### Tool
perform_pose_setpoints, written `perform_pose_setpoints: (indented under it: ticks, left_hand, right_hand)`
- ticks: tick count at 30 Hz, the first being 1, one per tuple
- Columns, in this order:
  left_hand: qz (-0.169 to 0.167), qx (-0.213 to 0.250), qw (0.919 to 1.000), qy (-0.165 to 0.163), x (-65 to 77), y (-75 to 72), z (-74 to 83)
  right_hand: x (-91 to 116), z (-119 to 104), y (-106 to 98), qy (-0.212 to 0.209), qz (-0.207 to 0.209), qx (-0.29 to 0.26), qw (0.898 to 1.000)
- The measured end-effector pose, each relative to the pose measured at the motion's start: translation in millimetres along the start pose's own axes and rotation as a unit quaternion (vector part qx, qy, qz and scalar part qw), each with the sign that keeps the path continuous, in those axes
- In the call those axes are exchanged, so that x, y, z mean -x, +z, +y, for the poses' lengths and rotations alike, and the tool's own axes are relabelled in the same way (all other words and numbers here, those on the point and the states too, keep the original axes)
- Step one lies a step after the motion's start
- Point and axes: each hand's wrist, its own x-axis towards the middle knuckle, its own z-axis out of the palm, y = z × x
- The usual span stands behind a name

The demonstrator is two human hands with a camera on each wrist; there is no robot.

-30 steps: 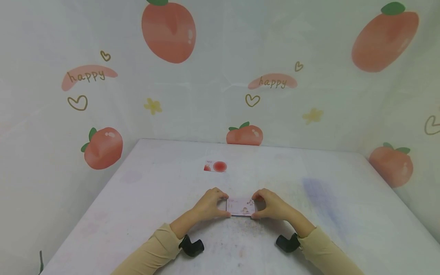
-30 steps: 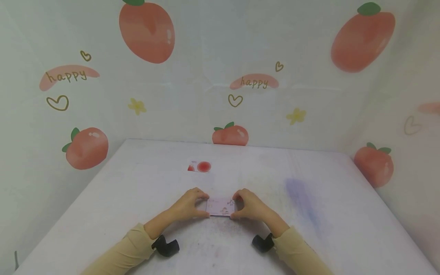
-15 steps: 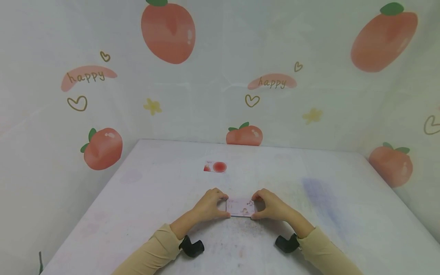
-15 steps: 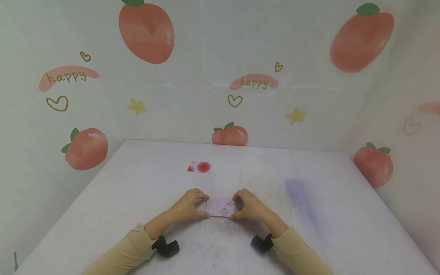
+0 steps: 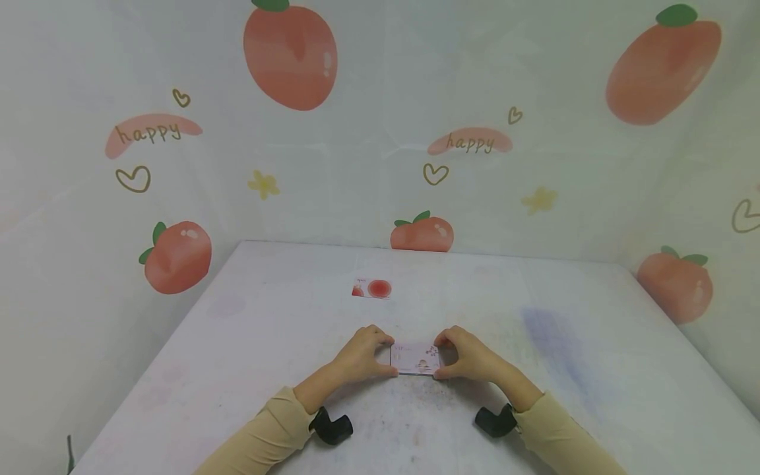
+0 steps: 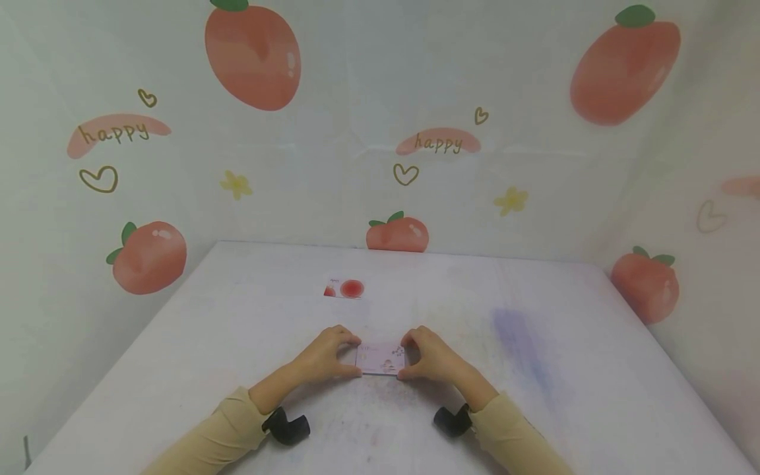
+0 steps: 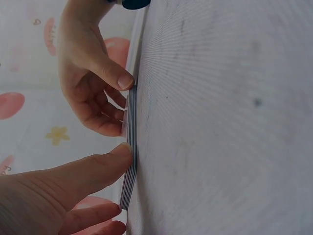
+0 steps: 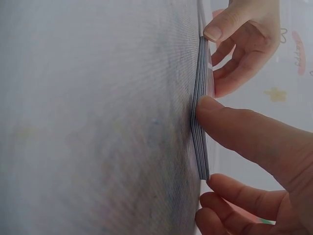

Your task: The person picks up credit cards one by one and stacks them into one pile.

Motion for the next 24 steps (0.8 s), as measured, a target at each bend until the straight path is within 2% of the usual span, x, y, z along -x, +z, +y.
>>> perform_pose_setpoints:
  ticks: [5, 14, 24]
  left_hand:
    - [0.004, -0.003, 1.0, 0.006, 0.6, -0.4, 0.9]
    - [0.0, 0.009, 0.9999, -0.006, -0.7, 0.7, -0.2]
    - [-0.001, 0.016, 0.9999, -0.004, -0.7, 0.3, -0.7]
  right_hand:
    - [0.1, -0.9, 0.1, 0.007, -0.002, -0.001, 1.0]
    - [-0.2, 1.6, 1.8, 0.018, -0.006, -0.01, 1.0]
    - [-0.3, 0.6, 1.9, 0.025, -0.009, -0.013, 1.0]
